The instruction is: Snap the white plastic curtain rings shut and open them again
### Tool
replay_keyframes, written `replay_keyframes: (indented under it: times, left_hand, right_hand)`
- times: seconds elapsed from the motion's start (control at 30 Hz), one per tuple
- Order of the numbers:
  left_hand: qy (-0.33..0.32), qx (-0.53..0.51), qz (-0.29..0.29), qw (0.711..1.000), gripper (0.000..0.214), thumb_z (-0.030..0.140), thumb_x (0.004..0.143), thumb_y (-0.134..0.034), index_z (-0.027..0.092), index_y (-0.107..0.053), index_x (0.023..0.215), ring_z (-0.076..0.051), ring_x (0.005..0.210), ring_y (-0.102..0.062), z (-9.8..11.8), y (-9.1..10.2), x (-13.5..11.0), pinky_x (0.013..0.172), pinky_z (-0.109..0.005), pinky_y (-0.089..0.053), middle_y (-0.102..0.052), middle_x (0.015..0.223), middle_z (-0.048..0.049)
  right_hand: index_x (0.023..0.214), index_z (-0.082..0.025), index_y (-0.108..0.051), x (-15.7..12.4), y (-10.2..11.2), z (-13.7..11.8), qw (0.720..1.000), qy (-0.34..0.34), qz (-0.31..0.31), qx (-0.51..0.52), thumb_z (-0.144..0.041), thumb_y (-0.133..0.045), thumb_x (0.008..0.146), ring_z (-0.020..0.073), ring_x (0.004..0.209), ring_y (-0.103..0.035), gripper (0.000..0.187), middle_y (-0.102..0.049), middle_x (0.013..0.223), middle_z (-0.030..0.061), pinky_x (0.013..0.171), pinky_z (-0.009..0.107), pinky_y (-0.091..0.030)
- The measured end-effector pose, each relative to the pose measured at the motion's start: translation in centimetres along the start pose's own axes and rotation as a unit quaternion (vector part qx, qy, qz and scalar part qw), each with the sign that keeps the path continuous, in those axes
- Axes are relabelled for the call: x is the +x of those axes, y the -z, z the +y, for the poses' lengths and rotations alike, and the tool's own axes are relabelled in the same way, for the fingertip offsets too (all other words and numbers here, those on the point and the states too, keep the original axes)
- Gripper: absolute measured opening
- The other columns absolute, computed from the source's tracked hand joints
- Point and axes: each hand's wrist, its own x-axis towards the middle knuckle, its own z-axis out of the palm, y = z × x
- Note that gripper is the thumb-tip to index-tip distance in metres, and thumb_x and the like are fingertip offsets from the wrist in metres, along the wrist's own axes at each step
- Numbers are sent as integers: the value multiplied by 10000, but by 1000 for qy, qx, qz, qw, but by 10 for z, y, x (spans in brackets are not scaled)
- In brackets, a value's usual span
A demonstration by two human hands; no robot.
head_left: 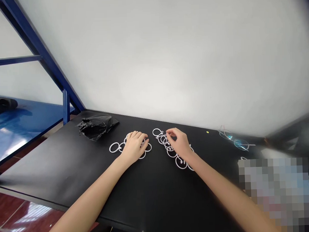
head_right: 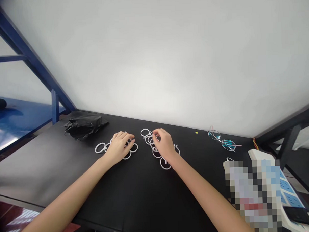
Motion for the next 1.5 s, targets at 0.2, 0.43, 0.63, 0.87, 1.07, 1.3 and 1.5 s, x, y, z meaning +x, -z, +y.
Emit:
replay_keyframes:
  times: [0.2,0.43,0.63,0.87,1.07,1.3,1.5]
  left_hand:
    - [7,-27,-6,1000,178,226,943,-453,193,-616,880,-213,896,-563,2,-3,0,948,-429,-379,-667,896,-39]
    - [-14,-56,57,997,261,304,982,-429,186,-568,1169,-239,1060,-553,13,10,-2,1018,-481,-366,-634,1135,-95]
    - [-144,-115,-25,982,448,445,987,-392,146,-460,1313,-244,992,-593,46,22,-14,908,-419,-463,-625,1143,-137]
    - [-69,-312,-144,937,386,462,1001,-337,159,-575,977,-137,630,-521,73,21,-27,620,-255,-422,-594,736,-16]
    - [17,-474,-175,863,444,489,992,-328,143,-570,854,-91,528,-428,75,22,-25,527,-212,-350,-502,601,30]
    - [-5,-450,-173,876,411,462,987,-362,143,-585,857,-97,568,-466,72,24,-24,558,-215,-370,-570,656,8]
    - [-53,-416,-159,894,393,437,994,-346,149,-587,876,-123,646,-541,67,21,-23,617,-234,-427,-612,742,-24]
  right_hand:
    - [670,-186,-637,55,-22,12,992,-61,-90,-67,-225,-655,757,168,632,-611,97,-700,721,43,592,265,-438]
    - [724,-196,-580,41,-7,-20,992,-64,-52,-93,-269,-524,876,140,589,-541,178,-630,665,8,569,256,-370]
    - [736,-208,-536,-53,14,-51,997,22,-47,65,-293,-528,912,110,491,-479,195,-520,573,-41,515,244,-390]
    - [852,-203,-627,-108,14,-35,968,41,7,248,-206,-624,885,103,538,-560,33,-621,715,-4,491,230,-478]
    - [1013,-213,-675,-117,12,-39,948,76,21,308,-127,-616,883,162,709,-682,167,-688,849,42,628,297,-592]
    - [943,-216,-696,-120,10,-40,942,45,19,332,-124,-627,882,161,699,-693,130,-680,805,27,628,293,-596]
    - [895,-210,-700,-116,11,-41,938,35,9,346,-140,-650,870,161,680,-696,90,-686,765,23,613,289,-607]
